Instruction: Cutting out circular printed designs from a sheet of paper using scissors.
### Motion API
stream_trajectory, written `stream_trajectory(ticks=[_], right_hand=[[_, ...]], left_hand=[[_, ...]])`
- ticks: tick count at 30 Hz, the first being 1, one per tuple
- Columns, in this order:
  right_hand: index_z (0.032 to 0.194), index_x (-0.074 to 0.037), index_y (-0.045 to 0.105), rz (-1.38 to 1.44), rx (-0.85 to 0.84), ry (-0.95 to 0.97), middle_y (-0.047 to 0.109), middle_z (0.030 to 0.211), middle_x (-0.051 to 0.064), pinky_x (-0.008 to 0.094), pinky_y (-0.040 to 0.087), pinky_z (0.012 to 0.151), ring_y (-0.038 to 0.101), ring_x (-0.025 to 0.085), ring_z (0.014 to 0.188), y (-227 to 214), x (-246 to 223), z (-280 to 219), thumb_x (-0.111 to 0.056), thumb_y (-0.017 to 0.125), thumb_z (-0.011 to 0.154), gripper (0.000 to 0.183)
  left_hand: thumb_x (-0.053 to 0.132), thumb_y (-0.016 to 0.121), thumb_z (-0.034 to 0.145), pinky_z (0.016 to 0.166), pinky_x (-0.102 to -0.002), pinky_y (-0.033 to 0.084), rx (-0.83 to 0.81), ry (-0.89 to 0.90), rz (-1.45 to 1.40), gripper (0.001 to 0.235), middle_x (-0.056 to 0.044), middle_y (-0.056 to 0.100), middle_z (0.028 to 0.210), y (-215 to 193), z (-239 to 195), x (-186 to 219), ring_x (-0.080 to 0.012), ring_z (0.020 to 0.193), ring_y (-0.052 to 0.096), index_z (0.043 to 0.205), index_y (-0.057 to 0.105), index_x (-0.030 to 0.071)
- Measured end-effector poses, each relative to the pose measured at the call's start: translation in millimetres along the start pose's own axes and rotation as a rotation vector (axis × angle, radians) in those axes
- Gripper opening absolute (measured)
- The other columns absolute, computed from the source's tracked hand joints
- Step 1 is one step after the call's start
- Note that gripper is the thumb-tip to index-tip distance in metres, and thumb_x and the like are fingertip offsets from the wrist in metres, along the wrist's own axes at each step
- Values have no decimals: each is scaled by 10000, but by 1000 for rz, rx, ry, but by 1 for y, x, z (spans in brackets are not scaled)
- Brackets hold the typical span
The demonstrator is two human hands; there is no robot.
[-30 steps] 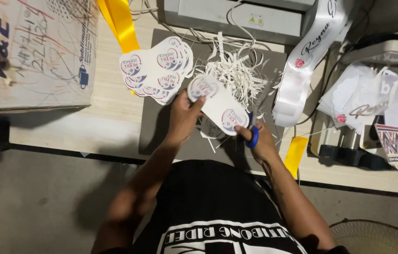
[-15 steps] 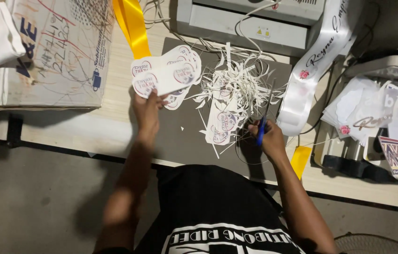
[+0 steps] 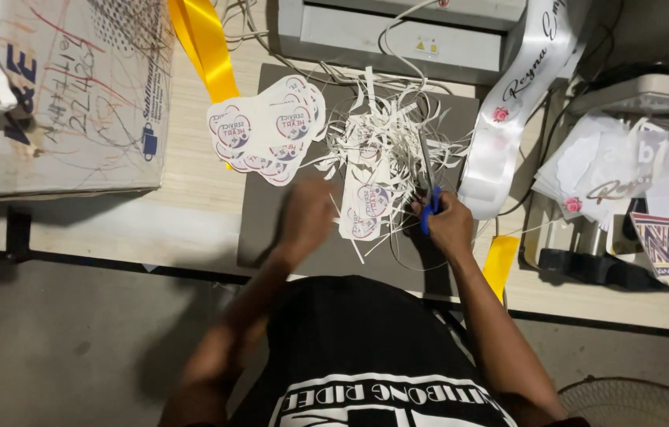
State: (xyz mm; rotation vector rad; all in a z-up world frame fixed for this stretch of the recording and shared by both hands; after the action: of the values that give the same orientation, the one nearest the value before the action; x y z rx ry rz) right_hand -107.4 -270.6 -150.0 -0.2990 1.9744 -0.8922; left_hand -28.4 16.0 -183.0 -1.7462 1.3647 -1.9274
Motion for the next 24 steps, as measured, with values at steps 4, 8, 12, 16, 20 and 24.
stream_trajectory(ticks=[4,8,12,16,20,24], right_hand=[[1002,-72,746,-40,53,19,741,811,82,302,531,688,685,163,712,3,9,1,-379,860,808,381],[940,-56,743,46,85,-10,744,792,64,293,529,688,676,148,708,4,11,3,-378,852,801,368],[932,-60,749,12,56,26,727,762,68,302,521,662,657,154,673,1,5,4,-399,859,804,378],[915,-56,748,2,63,26,720,731,72,312,519,646,655,164,645,2,0,3,-398,858,801,378],[917,-54,751,-18,68,10,711,707,79,325,515,622,646,168,612,1,0,3,-401,862,794,385],[903,-54,753,-3,41,52,713,693,85,330,510,613,635,169,605,1,1,5,-402,859,795,380]], left_hand=[[167,749,825,1019,-489,384,13,436,182,429,-180,580,1293,14,5,54,-338,1221,509,1210,637,16],[124,726,852,1062,-466,394,11,465,167,411,-178,581,1299,6,4,67,-339,1250,510,1226,628,-17],[46,665,897,1069,-436,430,92,529,222,310,-171,622,1292,13,5,57,-309,1255,549,1201,670,-19],[55,633,908,956,-444,500,152,510,172,172,-170,679,1174,18,19,50,-312,1122,631,1052,708,-1],[102,647,1013,738,-385,552,18,257,-119,103,-105,709,981,2,29,54,-270,857,688,973,710,31],[135,740,933,692,-390,521,67,148,-264,87,-90,689,955,-14,32,62,-283,806,675,943,703,57]])
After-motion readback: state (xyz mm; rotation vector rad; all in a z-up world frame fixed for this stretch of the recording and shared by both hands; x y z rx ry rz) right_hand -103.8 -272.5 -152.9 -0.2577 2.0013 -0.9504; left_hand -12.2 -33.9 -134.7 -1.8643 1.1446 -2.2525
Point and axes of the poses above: each hand's wrist, its own z-axis towards the middle knuckle, its own y-axis out of the palm, x = y × z, the point moved 2 cm from there along z, towards the middle knuckle
